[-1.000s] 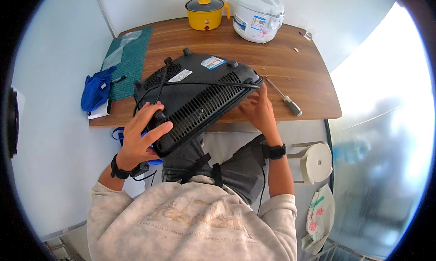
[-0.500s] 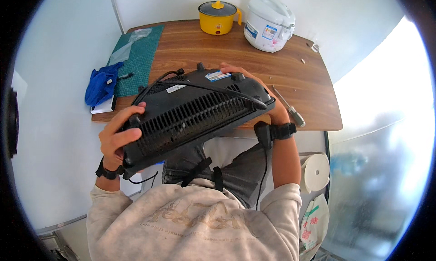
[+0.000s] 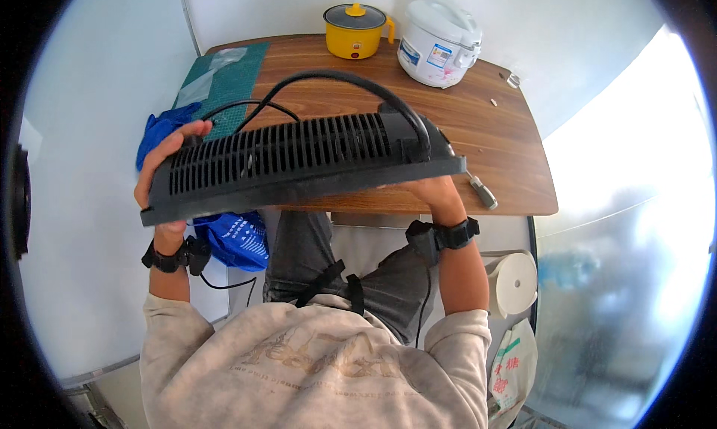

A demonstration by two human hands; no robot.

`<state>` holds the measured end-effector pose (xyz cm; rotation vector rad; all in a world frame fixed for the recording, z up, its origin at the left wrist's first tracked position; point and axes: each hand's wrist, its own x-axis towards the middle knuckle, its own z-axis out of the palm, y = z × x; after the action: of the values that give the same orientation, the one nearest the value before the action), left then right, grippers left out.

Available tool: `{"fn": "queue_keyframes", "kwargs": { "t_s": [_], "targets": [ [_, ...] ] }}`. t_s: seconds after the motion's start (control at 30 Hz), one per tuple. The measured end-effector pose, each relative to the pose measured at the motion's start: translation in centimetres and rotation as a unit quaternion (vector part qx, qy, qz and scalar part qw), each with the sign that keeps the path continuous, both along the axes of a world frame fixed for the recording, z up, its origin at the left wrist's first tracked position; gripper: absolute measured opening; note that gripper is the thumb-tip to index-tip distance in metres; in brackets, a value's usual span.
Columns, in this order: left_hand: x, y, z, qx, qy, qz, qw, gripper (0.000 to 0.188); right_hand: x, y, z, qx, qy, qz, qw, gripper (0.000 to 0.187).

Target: The person uses a screwdriver to remove multiple screws from the bottom of a black portable electric stove. After removing all screws, the person flips the unit over and separates the top cover to reveal the internal fan and circuit board.

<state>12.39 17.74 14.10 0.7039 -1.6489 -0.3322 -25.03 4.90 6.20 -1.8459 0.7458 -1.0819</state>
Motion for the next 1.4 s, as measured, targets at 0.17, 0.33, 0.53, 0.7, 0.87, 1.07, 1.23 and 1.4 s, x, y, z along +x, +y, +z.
{"fn": "queue_keyframes", "kwargs": {
  "t_s": [0.17,0.33,0.53,0.7,0.87,1.07,1.23,1.4],
  "targets": [
    [0.8,-1.8,0.7,0.068,0.019,0.048,0.996,0.100,1.4,-0.3,2.7,0.003,-0.041,0.061,0.997,0.053],
    [3.6,-3.9,-2.1,0.153,0.092,0.084,0.980,0.097,4.0,-2.0,4.1,0.083,-0.144,0.024,0.986,0.063],
    [6.1,-6.5,-6.3,0.213,0.111,0.096,0.966,0.071,5.8,-5.3,5.4,0.147,-0.185,0.068,0.969,0.071],
    [4.4,-6.7,-6.8,0.274,0.061,0.089,0.955,0.066,6.2,-7.5,4.2,0.142,-0.196,0.070,0.968,0.073],
    [4.1,-7.2,-9.2,0.293,0.053,0.085,0.951,0.069,5.8,-8.5,0.8,0.159,-0.136,0.097,0.973,0.085],
    [3.4,-7.5,-11.2,0.270,0.096,0.124,0.950,0.071,7.1,-7.0,-4.4,0.179,-0.140,0.047,0.973,0.075],
    [3.4,-9.3,-11.3,0.305,0.117,0.181,0.928,0.072,8.3,-7.6,-5.6,0.187,-0.135,-0.021,0.973,0.064],
    [2.8,-10.2,-9.8,0.337,0.157,0.244,0.896,0.073,9.3,-5.8,-3.6,0.226,-0.132,-0.090,0.961,0.062]
  ]
}}
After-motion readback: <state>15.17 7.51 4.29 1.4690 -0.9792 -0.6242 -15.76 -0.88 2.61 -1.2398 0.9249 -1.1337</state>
